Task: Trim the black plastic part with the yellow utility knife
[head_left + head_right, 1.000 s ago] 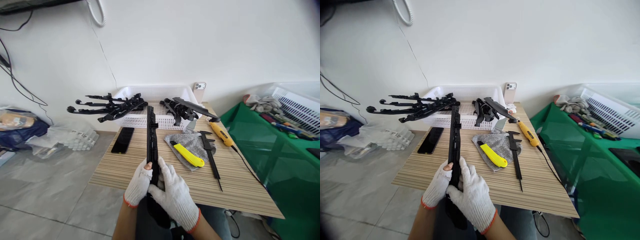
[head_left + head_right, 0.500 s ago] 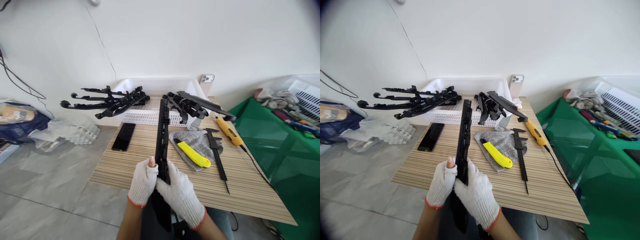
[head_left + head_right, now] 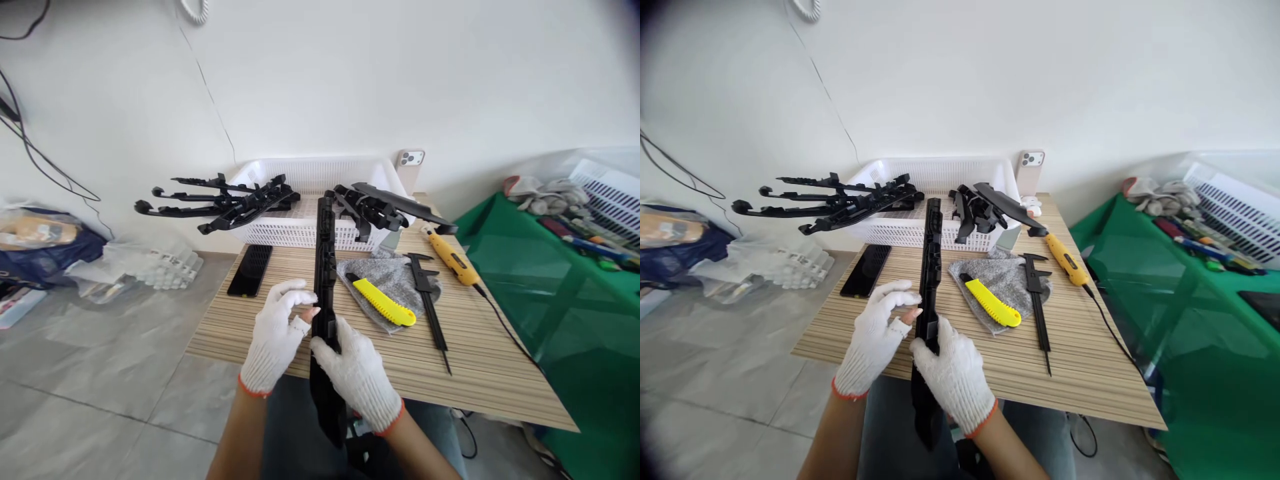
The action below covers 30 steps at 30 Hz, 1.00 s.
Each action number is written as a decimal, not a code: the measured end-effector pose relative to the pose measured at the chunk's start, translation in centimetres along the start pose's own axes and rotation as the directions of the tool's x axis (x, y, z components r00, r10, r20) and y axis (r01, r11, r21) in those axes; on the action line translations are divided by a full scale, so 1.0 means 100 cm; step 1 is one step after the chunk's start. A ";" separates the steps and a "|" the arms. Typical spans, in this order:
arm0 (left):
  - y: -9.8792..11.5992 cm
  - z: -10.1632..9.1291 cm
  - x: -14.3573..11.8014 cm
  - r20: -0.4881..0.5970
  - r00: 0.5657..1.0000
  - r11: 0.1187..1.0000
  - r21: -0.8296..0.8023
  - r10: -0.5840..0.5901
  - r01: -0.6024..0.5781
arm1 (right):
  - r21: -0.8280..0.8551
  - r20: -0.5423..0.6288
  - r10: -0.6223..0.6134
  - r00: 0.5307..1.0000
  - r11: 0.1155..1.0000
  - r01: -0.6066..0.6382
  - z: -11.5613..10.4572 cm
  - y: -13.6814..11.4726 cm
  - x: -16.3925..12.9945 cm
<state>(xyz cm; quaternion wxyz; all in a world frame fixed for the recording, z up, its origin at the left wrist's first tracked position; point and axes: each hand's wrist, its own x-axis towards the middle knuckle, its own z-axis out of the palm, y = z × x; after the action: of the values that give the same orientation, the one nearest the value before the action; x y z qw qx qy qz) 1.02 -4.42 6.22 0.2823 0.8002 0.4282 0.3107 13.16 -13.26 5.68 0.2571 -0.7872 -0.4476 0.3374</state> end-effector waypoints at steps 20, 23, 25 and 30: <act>0.003 0.001 0.008 -0.046 0.999 0.974 0.224 0.018 -0.008 | -0.053 -0.011 -0.030 0.999 0.998 0.030 0.003 0.003 0.000; -0.001 -0.004 0.007 -0.050 0.998 0.980 0.200 0.033 -0.022 | -0.046 0.001 -0.025 1.000 0.999 0.025 0.005 0.004 0.001; -0.002 -0.007 0.006 -0.011 0.999 0.983 0.180 0.038 -0.035 | -0.036 0.003 -0.027 1.000 0.999 0.027 0.005 0.004 0.001; -0.003 -0.008 0.006 0.048 0.996 0.979 0.187 0.073 -0.081 | -0.034 0.009 -0.010 1.000 0.999 0.011 0.004 0.003 0.001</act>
<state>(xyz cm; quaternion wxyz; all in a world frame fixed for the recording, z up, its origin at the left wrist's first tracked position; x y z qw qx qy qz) 0.53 -3.58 6.73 0.2016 0.8455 0.4187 0.2630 13.04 -13.24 5.14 0.2435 -0.7876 -0.4585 0.3319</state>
